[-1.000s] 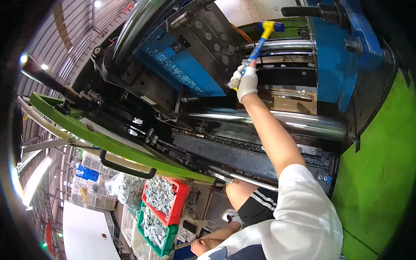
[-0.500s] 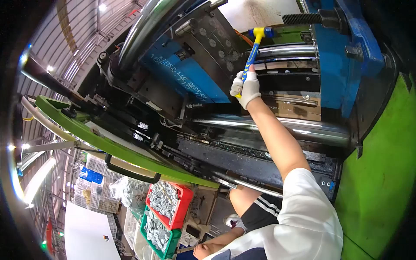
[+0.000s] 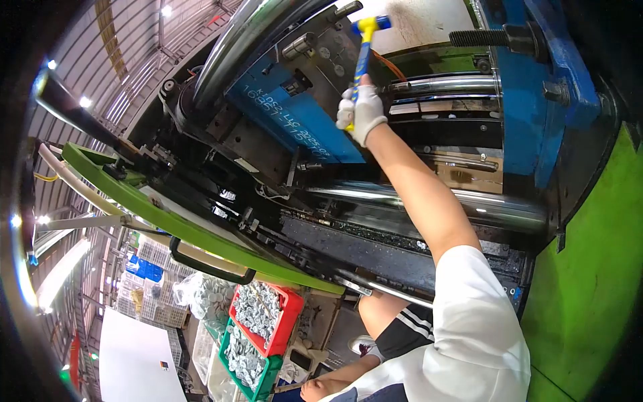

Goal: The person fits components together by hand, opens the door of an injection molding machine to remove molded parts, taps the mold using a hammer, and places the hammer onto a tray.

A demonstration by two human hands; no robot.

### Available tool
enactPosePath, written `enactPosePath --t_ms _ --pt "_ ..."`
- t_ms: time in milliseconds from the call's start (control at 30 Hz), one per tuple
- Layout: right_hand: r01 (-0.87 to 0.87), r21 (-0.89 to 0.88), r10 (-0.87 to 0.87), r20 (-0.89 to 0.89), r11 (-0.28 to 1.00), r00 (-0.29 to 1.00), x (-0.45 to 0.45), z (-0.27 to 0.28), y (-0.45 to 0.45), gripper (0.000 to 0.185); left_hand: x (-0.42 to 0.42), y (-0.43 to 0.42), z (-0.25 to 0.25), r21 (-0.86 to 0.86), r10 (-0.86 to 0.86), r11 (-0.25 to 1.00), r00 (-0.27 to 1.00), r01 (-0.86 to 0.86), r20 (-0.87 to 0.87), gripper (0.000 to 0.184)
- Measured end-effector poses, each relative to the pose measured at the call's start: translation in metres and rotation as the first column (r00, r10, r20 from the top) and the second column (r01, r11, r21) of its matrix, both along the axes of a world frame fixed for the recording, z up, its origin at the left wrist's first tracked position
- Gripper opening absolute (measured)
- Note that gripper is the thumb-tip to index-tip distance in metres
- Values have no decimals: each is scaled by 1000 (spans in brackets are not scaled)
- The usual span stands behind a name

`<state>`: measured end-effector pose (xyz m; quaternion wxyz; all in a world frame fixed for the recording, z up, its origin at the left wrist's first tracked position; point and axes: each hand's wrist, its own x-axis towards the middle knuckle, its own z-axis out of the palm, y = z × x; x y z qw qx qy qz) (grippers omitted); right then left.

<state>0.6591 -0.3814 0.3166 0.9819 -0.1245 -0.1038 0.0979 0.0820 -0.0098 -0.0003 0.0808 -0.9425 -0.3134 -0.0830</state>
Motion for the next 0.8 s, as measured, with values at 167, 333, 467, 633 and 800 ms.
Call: enactPosePath --t_ms 167,333,467,633,800 --pt "299 83 -300 -7 951 954 6 -1 -19 57 5 -8 10 37 14 999 1000 -14 -11 27" --pt "91 -316 -116 -62 944 991 24 -12 20 56 9 -9 8 132 -43 991 997 35 62 23" --pt "-22 -300 -24 -149 954 989 16 -8 -9 49 8 -8 6 118 -28 993 1000 26 10 23" --pt "209 -83 -213 -46 975 976 -28 -17 8 52 41 20 23 -411 24 905 951 111 309 15" --pt "243 50 -243 0 969 970 -105 -33 55 55 195 15 200 -381 -144 752 699 537 701 32"
